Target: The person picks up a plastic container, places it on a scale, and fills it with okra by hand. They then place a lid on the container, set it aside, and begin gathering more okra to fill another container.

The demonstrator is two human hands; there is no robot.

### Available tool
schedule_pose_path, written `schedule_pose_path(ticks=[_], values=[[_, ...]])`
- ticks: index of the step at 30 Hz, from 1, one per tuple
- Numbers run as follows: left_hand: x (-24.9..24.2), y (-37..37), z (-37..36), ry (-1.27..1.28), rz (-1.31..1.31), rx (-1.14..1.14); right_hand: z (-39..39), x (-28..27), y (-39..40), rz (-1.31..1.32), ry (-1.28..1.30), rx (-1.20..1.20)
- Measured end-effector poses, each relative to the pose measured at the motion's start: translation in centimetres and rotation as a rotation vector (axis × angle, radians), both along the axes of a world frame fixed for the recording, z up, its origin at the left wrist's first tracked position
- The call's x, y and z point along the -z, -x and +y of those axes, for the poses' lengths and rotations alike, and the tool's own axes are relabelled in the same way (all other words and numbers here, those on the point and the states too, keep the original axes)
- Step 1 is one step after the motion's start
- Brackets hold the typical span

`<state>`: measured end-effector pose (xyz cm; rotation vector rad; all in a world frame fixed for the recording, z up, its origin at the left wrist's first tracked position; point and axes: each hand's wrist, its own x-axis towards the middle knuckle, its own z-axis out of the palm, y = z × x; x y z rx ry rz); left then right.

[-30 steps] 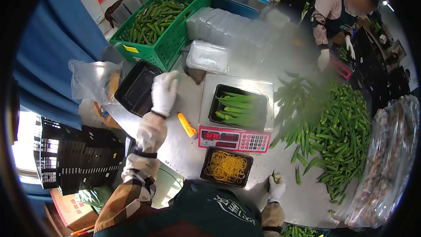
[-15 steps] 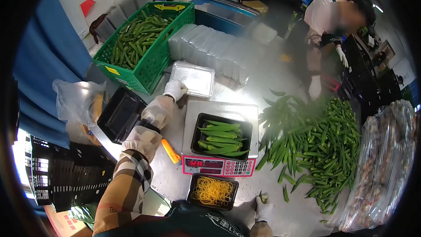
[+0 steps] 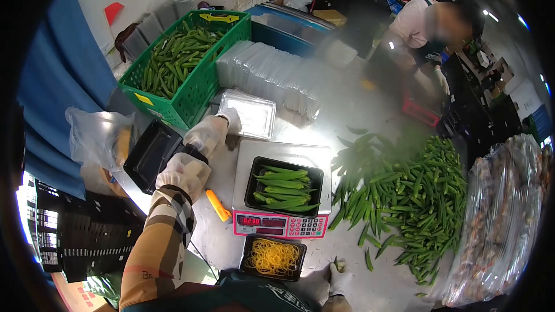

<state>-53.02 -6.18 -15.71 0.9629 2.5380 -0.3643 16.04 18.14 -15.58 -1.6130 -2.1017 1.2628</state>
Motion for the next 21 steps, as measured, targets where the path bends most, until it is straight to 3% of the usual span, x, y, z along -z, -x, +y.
schedule_pose_path(ticks=[3, 6, 7, 10, 13, 16, 17, 18, 20, 21], values=[[-7.4, -4.8, 0.1, -0.149, -0.100, -0.234, -0.5, -0.7, 0.5, 0.096, 0.075, 0.045], [-5.8, -5.6, -0.1, -0.333, 0.013, -0.175, -0.3, -0.1, 0.2, 0.141, 0.075, 0.039], [-5.9, -6.3, 0.1, -0.228, 0.087, 0.028, -0.3, -0.2, 0.2, 0.138, 0.058, 0.029], [-5.8, -8.3, -0.6, -0.161, 0.076, 0.242, -0.5, -0.4, 0.1, 0.097, 0.038, 0.007], [-6.1, -9.8, -2.3, -0.195, 0.113, 0.202, -0.5, -1.1, 0.5, 0.037, 0.003, 0.000], [-6.7, -9.5, -3.1, -0.335, 0.345, 0.024, 0.2, 0.2, -0.3, 0.039, 0.000, -0.009], [-6.4, -9.3, -3.7, -0.427, 0.537, 0.023, 0.6, 0.5, -0.4, 0.074, 0.052, -0.003], [-6.5, -8.9, -3.9, -0.351, 0.584, 0.026, 0.4, -0.1, -0.1, 0.107, 0.105, -0.001], [-7.1, -7.7, -4.4, -0.198, 0.676, 0.025, 0.2, -1.4, 0.5, 0.046, -0.047, -0.008], [-7.0, -7.4, -4.7, -0.277, 0.740, 0.055, 0.2, -2.4, 1.3, 0.018, -0.123, -0.010]])
